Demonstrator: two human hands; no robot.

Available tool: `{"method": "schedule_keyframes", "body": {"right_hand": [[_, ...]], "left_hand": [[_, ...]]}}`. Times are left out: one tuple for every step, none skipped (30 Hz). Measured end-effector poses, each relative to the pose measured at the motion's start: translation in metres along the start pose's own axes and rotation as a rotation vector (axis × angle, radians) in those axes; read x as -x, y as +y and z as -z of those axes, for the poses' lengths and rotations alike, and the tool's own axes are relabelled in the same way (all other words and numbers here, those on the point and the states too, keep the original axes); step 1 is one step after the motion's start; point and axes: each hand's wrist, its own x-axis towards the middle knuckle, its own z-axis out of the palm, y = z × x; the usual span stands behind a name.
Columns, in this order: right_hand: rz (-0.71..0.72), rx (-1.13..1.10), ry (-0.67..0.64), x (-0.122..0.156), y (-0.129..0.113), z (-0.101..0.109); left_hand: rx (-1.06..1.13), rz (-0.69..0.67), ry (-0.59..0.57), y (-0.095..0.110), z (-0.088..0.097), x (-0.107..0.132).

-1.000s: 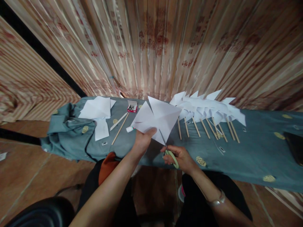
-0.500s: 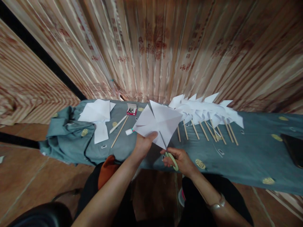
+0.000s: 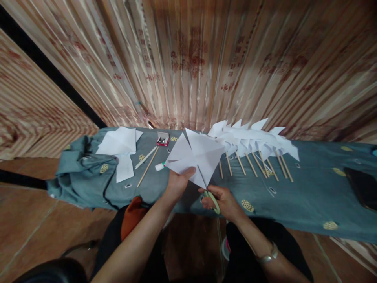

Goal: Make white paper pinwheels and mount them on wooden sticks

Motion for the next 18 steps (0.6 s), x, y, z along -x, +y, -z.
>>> {"method": "schedule_keyframes", "body": {"right_hand": [[0.010,0.002,0.003,-0.0002,-0.0001,0.0001],[0.018,0.004,0.004,-0.0003,-0.0004,0.0001],[0.021,0.005,0.006,-0.0003,-0.0008,0.0000],[0.019,0.005,0.006,-0.0001,-0.0014,-0.0001],[0.013,0.005,0.006,0.0001,-0.0020,-0.0002],[0.005,0.002,0.006,0.0004,-0.0026,-0.0004],[-0.004,-0.001,0.007,0.0008,-0.0031,-0.0006],[-0.010,-0.006,0.011,0.0011,-0.0035,-0.0008],[-0.014,-0.010,0.014,0.0013,-0.0036,-0.0010],[-0.014,-0.013,0.016,0.0014,-0.0035,-0.0011],[-0.012,-0.015,0.017,0.0014,-0.0031,-0.0011],[-0.005,-0.015,0.018,0.0013,-0.0025,-0.0012],[0.004,-0.013,0.021,0.0010,-0.0019,-0.0011],[0.013,-0.011,0.025,0.0006,-0.0012,-0.0010],[0.019,-0.008,0.028,0.0003,-0.0006,-0.0009],[0.022,-0.005,0.030,0.0000,-0.0001,-0.0007],[0.023,-0.002,0.029,-0.0003,0.0002,-0.0004],[0.023,0.002,0.027,-0.0003,0.0003,-0.0001]], "left_hand": [[-0.003,0.005,0.003,-0.0004,0.0001,0.0005],[-0.007,0.010,0.005,-0.0007,0.0002,0.0009],[-0.010,0.014,0.005,-0.0007,0.0005,0.0014],[-0.013,0.016,0.004,-0.0006,0.0007,0.0018],[-0.015,0.015,0.004,-0.0003,0.0010,0.0022],[-0.016,0.013,0.003,0.0002,0.0011,0.0025],[-0.017,0.012,0.002,0.0007,0.0012,0.0027],[-0.016,0.010,0.004,0.0012,0.0012,0.0030],[-0.013,0.010,0.009,0.0016,0.0010,0.0031],[-0.012,0.013,0.012,0.0018,0.0008,0.0032],[-0.011,0.014,0.015,0.0018,0.0005,0.0032],[-0.010,0.016,0.016,0.0015,0.0001,0.0031],[-0.007,0.016,0.017,0.0012,-0.0001,0.0029],[-0.005,0.017,0.016,0.0008,-0.0004,0.0027],[-0.002,0.018,0.016,0.0004,-0.0005,0.0025],[0.000,0.019,0.014,0.0001,-0.0006,0.0025],[0.001,0.019,0.013,-0.0001,-0.0006,0.0025],[-0.002,0.017,0.009,-0.0001,-0.0005,0.0028]]}}
